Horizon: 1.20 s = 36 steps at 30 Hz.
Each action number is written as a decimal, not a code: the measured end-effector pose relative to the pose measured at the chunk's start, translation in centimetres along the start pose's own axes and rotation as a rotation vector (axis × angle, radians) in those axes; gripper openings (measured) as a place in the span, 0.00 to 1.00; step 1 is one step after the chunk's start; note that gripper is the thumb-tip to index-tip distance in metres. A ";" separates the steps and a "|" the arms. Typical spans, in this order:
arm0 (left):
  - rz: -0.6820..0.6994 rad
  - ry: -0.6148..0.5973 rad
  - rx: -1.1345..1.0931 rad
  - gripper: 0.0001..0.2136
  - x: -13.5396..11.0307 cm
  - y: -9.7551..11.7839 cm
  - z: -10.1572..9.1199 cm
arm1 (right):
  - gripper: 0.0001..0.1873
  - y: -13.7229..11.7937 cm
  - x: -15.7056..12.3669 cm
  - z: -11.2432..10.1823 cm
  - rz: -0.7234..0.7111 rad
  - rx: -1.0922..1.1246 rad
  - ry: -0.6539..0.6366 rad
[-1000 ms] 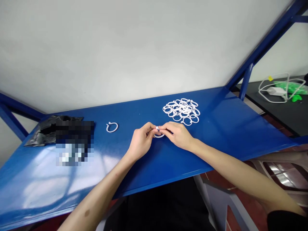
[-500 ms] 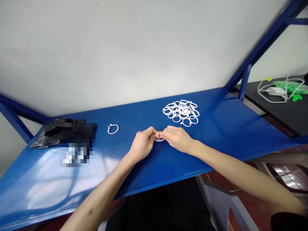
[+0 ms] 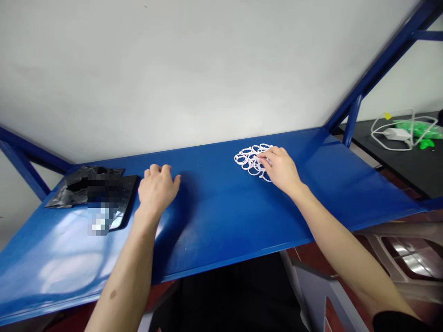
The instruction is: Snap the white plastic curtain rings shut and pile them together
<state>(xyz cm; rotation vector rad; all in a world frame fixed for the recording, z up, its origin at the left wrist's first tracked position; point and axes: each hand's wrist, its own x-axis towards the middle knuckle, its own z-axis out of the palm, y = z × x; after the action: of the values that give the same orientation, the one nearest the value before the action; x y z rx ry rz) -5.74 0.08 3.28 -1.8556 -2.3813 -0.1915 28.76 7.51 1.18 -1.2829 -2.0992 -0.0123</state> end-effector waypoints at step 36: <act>0.873 0.255 -0.624 0.09 -4.1 7.6 1.8 | 0.07 -7.5 -2.7 1.6 0.040 0.667 -0.288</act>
<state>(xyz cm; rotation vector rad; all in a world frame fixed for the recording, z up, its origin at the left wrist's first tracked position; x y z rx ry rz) 2.59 -1.67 1.06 -2.7107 -1.2321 -1.0650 22.74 2.11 0.86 -0.9458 -2.0383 0.8602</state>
